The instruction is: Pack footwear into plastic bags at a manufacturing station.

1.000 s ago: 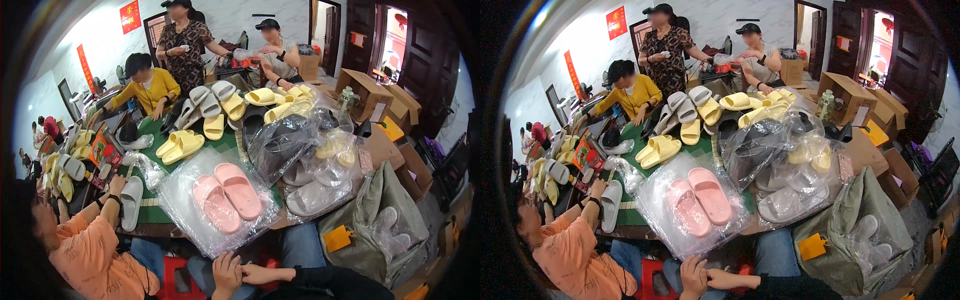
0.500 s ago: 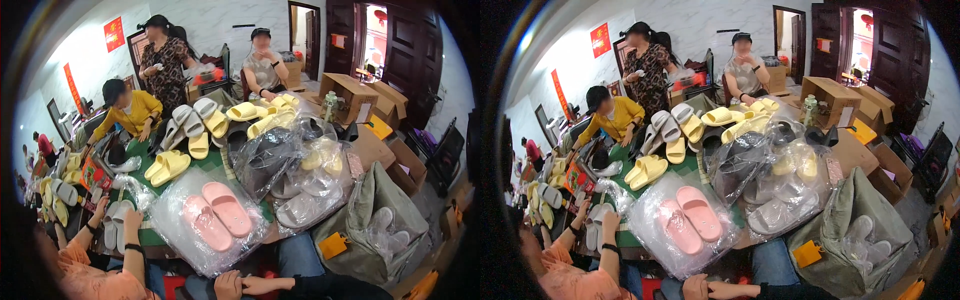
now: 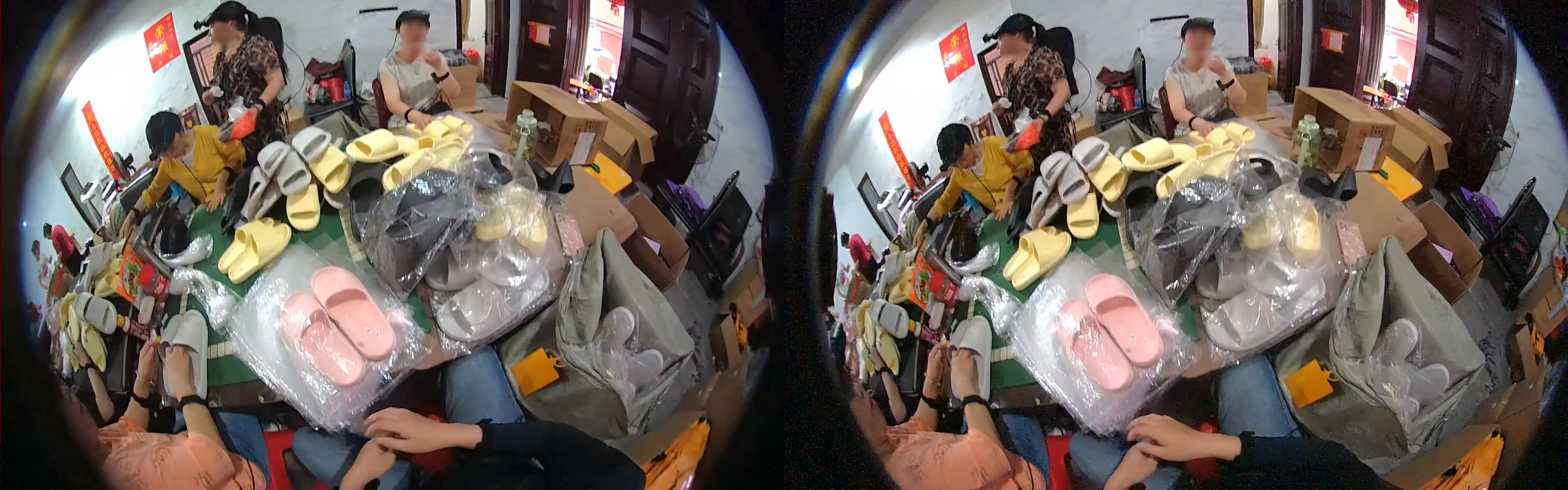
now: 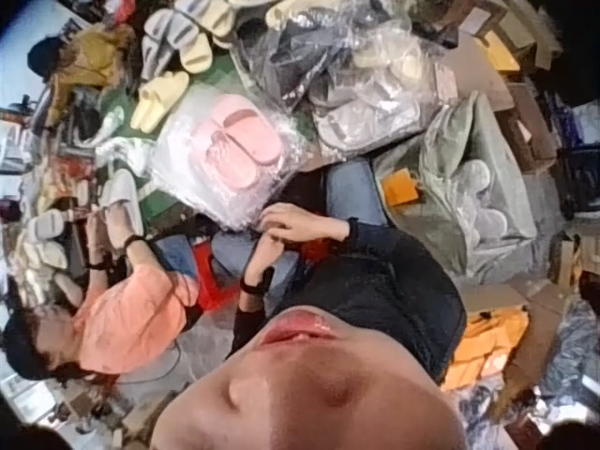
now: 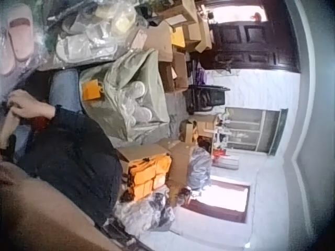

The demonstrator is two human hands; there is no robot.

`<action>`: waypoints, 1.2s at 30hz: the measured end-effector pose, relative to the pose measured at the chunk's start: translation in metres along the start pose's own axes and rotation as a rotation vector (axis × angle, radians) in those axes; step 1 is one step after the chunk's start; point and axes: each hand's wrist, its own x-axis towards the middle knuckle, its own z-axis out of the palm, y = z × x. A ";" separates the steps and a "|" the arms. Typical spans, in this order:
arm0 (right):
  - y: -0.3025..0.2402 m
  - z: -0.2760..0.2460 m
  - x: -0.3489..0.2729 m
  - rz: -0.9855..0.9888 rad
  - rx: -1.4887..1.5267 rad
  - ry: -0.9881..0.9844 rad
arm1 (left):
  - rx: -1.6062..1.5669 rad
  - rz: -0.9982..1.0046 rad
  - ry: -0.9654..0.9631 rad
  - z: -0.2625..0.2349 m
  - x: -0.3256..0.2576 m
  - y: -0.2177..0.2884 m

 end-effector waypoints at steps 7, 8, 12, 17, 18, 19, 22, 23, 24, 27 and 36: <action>-0.019 0.034 -0.005 0.320 0.265 -0.611 | -0.198 0.162 -0.275 -0.008 -0.012 0.012; -0.013 0.035 -0.005 0.297 0.235 -0.648 | -0.221 0.192 -0.312 -0.009 -0.013 0.013; 0.001 0.041 0.001 0.283 0.430 -0.737 | -0.343 0.277 -0.447 -0.018 -0.022 0.018; 0.018 0.027 -0.007 0.531 0.563 -0.890 | -0.508 0.401 -0.597 -0.020 -0.033 0.029; 0.022 0.029 -0.020 0.499 0.881 -0.796 | -0.656 0.257 -0.493 -0.021 -0.038 0.026; 0.028 0.024 -0.027 0.470 1.188 -0.667 | -0.804 0.119 -0.410 -0.018 -0.040 0.026; 0.014 0.031 -0.018 0.674 0.912 -0.608 | -0.492 0.188 -0.019 0.000 -0.030 0.030; 0.012 0.035 -0.020 0.716 0.946 -0.589 | -0.138 0.471 0.194 0.011 -0.025 0.027; 0.011 0.039 -0.022 0.759 0.983 -0.575 | 0.121 0.590 0.255 0.019 -0.021 0.026; 0.011 0.047 -0.032 0.899 1.093 -0.516 | 0.473 0.671 0.318 0.031 -0.022 0.023; 0.025 0.056 -0.048 1.271 1.375 -0.295 | 0.550 0.629 0.419 0.024 -0.020 -0.008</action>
